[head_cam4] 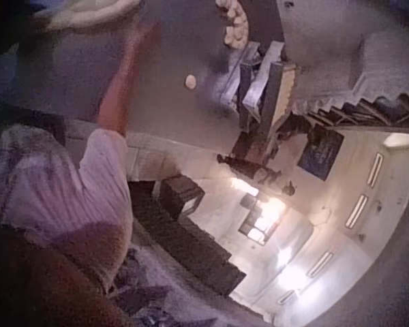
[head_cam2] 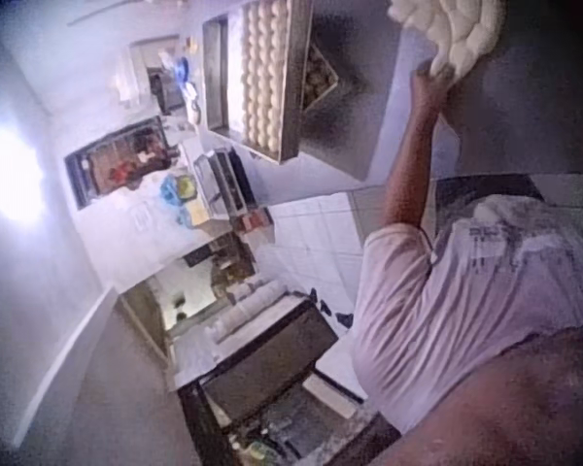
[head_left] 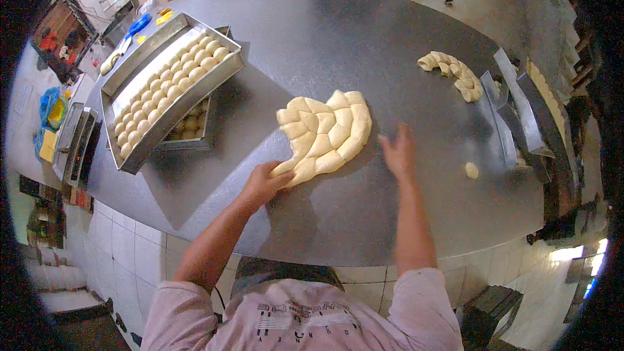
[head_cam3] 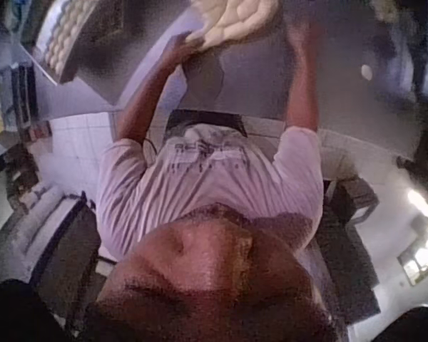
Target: The person picks up rounded dough balls one at a time from a metal tray and places them into rows on the stainless steel work table, then gathers the arranged dough balls and places them back onto another metal tray.
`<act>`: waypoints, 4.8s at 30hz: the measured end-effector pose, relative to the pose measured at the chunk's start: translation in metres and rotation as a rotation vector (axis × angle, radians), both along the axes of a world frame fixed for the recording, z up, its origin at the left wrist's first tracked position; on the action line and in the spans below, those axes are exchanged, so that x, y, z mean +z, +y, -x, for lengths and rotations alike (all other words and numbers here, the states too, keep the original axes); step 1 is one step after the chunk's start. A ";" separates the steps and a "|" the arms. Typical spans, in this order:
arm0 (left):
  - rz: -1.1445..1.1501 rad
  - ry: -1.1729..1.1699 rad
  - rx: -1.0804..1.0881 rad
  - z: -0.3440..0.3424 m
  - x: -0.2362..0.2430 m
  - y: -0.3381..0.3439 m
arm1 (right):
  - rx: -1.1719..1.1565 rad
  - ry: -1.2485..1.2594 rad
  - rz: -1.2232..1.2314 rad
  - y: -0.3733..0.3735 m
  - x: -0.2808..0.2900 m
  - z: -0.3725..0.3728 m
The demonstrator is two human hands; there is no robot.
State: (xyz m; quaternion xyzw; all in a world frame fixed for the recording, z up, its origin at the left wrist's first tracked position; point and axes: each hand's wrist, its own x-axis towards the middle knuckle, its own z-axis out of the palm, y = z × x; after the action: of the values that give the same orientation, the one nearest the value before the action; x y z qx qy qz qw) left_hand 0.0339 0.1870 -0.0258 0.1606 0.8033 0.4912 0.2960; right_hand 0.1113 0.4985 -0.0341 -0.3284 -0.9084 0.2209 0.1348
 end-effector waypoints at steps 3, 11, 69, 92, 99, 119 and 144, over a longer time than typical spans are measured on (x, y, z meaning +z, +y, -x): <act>0.033 -0.045 0.121 -0.026 0.001 -0.053 | -0.223 0.387 0.314 0.018 -0.018 -0.072; -0.278 -0.255 0.315 -0.042 0.050 -0.167 | 0.100 0.199 0.748 -0.135 0.033 -0.094; -0.338 -0.201 -0.031 0.005 0.031 -0.172 | -0.313 0.059 -0.217 -0.066 -0.038 -0.092; -0.360 -0.163 0.513 -0.003 0.013 -0.357 | 0.905 0.790 0.701 -0.536 0.138 0.411; -0.777 -0.571 0.579 0.004 0.022 -0.359 | 1.053 0.537 0.609 -0.500 0.114 0.390; 0.045 0.772 -0.080 0.087 -0.031 -0.008 | -0.365 -0.013 -0.319 -0.105 -0.025 -0.093; -0.111 0.031 0.478 0.015 0.027 -0.161 | 0.080 0.243 -0.250 -0.092 -0.034 -0.092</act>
State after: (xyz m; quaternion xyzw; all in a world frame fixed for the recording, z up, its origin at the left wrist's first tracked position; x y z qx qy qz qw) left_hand 0.0193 0.0261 0.0015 -0.0106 0.7947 0.5882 0.1497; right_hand 0.2034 0.4069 -0.0678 -0.2434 -0.9182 0.1495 0.2745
